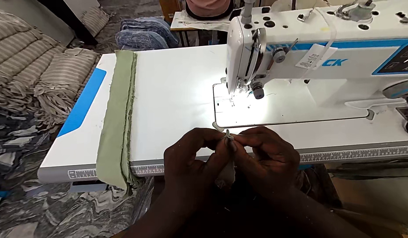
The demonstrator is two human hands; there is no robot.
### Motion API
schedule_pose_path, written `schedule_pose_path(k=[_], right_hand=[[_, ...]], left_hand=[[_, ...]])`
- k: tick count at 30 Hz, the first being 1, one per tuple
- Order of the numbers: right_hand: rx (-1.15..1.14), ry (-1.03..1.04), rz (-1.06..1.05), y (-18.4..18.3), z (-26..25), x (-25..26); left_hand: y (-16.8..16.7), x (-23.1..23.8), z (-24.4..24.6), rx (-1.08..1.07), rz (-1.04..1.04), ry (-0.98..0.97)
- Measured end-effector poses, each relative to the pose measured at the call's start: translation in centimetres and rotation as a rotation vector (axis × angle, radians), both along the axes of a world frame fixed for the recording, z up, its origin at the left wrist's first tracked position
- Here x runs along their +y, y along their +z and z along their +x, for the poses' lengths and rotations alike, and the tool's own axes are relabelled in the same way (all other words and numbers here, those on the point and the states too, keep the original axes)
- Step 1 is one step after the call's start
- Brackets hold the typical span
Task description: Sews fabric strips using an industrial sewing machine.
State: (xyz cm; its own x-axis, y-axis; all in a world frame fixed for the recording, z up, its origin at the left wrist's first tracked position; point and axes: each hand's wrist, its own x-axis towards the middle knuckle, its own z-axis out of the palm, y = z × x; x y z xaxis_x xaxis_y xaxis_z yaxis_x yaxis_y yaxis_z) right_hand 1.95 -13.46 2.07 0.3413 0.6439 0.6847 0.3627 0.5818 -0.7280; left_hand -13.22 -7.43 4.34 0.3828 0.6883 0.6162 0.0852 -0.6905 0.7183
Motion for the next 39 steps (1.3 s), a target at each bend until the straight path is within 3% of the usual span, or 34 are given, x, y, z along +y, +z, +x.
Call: schedule_pose_path(k=[5, 8, 13, 16, 19, 22, 26, 28, 32, 34, 39], right_hand=[[-0.296, -0.198, 0.053, -0.5, 0.2, -0.1], [-0.399, -0.152, 0.031, -1.3, 0.8, 0.2], [0.034, 0.032, -0.161, -2.1, 2.0, 0.9], [0.199, 0.009, -0.457, -2.4, 3.3, 1.6], [0.011, -0.125, -0.645, -2.5, 5.0, 1.8], [-0.436, -0.453, -0.573, -4.4, 5.5, 2.2], [-0.653, -0.436, -0.714, -6.8, 4.7, 3.3], [-0.763, -0.362, -0.684, -7.1, 6.8, 4.4], [-0.932, -0.085, -0.436, -7.0, 12.4, 6.9], [-0.953, -0.050, -0.416, -6.9, 13.2, 7.0], [-0.911, -0.080, -0.450, -7.1, 12.9, 7.0]], left_hand=[[0.3, -0.4, 0.3, -0.005, -0.144, -0.047], [0.7, -0.5, 0.2, 0.038, -0.334, -0.072], [-0.2, 0.6, 1.3, -0.056, -0.515, -0.100], [-0.8, 1.8, 2.6, 0.153, -0.490, -0.134], [-1.2, 4.9, 4.3, 0.435, -0.643, -0.210], [-4.5, 8.1, 7.3, 0.493, -0.723, -0.170], [-5.5, 10.6, 9.6, 0.826, -0.541, -0.045], [-5.2, 11.1, 9.1, 0.926, -0.444, 0.006], [-6.3, 8.0, 6.2, 0.804, 0.042, 0.009], [-7.6, 6.5, 5.6, 0.810, 0.208, -0.027], [-8.5, 6.2, 5.6, 0.856, 0.280, 0.000]])
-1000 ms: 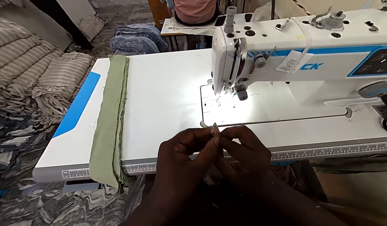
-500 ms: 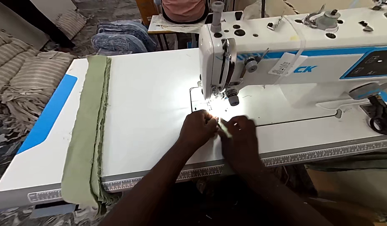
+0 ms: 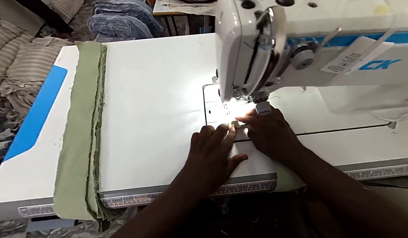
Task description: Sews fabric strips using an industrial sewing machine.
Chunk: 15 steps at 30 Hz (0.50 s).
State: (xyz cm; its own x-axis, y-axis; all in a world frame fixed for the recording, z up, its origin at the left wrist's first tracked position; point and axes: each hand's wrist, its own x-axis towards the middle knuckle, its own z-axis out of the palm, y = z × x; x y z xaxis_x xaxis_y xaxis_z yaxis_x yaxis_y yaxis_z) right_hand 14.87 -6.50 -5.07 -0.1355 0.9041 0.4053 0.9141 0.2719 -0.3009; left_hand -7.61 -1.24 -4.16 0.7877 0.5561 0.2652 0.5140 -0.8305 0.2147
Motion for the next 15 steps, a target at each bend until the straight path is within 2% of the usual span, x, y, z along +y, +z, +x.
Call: schedule_pose_path(k=[7, 10, 13, 15], right_hand=[[-0.105, -0.060, -0.010, -0.2, 0.8, 2.7], [-0.130, -0.052, 0.002, 0.4, 0.7, 2.3], [-0.008, -0.076, 0.056, 1.5, 1.3, -0.5], [0.169, -0.226, 0.216, 2.5, 3.5, -4.4]], left_hand=[[0.2, 1.5, 1.9, 0.052, 0.005, 0.070], [0.5, 1.2, 2.7, 0.056, 0.011, 0.110], [0.7, 1.0, 3.4, 0.078, 0.047, 0.107], [0.9, 1.0, 4.1, 0.128, 0.068, 0.085]])
